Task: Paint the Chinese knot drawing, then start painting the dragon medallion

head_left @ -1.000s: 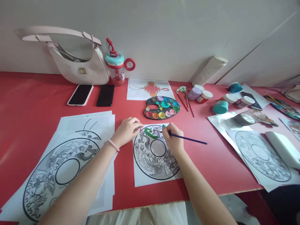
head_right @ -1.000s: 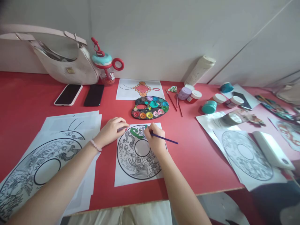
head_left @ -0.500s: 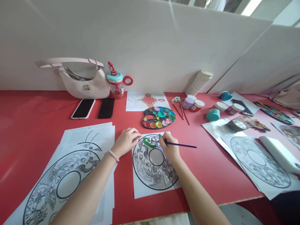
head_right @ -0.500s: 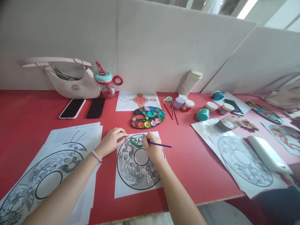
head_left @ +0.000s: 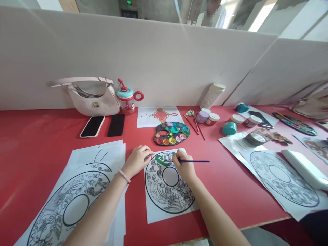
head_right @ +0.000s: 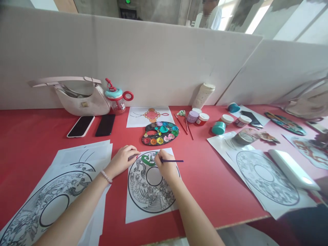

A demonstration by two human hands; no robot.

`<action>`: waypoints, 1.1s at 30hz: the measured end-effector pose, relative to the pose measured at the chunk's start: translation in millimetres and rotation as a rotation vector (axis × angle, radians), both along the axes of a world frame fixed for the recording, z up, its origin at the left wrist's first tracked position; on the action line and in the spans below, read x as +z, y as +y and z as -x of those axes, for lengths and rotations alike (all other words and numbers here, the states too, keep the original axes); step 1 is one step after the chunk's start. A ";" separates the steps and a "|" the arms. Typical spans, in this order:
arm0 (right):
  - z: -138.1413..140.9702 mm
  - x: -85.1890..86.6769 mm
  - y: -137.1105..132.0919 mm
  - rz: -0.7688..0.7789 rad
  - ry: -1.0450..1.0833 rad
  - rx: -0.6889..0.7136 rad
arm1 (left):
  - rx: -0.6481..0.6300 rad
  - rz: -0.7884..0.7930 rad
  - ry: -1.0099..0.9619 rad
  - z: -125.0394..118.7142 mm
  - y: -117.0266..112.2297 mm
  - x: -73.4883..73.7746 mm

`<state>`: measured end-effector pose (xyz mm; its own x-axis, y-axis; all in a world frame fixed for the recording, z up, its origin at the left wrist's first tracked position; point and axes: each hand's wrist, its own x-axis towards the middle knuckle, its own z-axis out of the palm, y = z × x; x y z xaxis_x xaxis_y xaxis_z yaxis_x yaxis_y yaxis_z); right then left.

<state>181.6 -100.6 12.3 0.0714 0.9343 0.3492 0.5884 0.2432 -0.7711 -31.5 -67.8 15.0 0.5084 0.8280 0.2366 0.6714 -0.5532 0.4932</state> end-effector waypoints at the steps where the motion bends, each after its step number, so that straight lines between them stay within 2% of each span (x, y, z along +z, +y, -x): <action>1: -0.4 -0.1 0.0 -0.001 -0.003 -0.002 | 0.000 -0.001 -0.001 0.0 0.1 0.1; 12: -0.2 1.6 -1.4 0.001 -0.002 0.016 | 0.004 -0.001 -0.004 0.7 0.1 -1.2; 21: -1.4 7.9 -1.8 -0.018 0.032 -0.022 | 0.001 0.000 -0.012 1.3 -0.1 -1.0; 27: -1.1 1.5 0.5 -0.008 -0.015 0.028 | 0.002 -0.008 -0.020 1.3 1.4 -5.4; 33: -1.9 -0.5 0.2 -0.025 -0.001 -0.003 | 0.005 -0.001 -0.018 1.4 2.2 -8.2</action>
<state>183.5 -100.4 11.8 0.0736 0.9252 0.3723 0.5903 0.2605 -0.7640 -33.0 -65.6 6.8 0.4995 0.8306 0.2462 0.6653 -0.5497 0.5051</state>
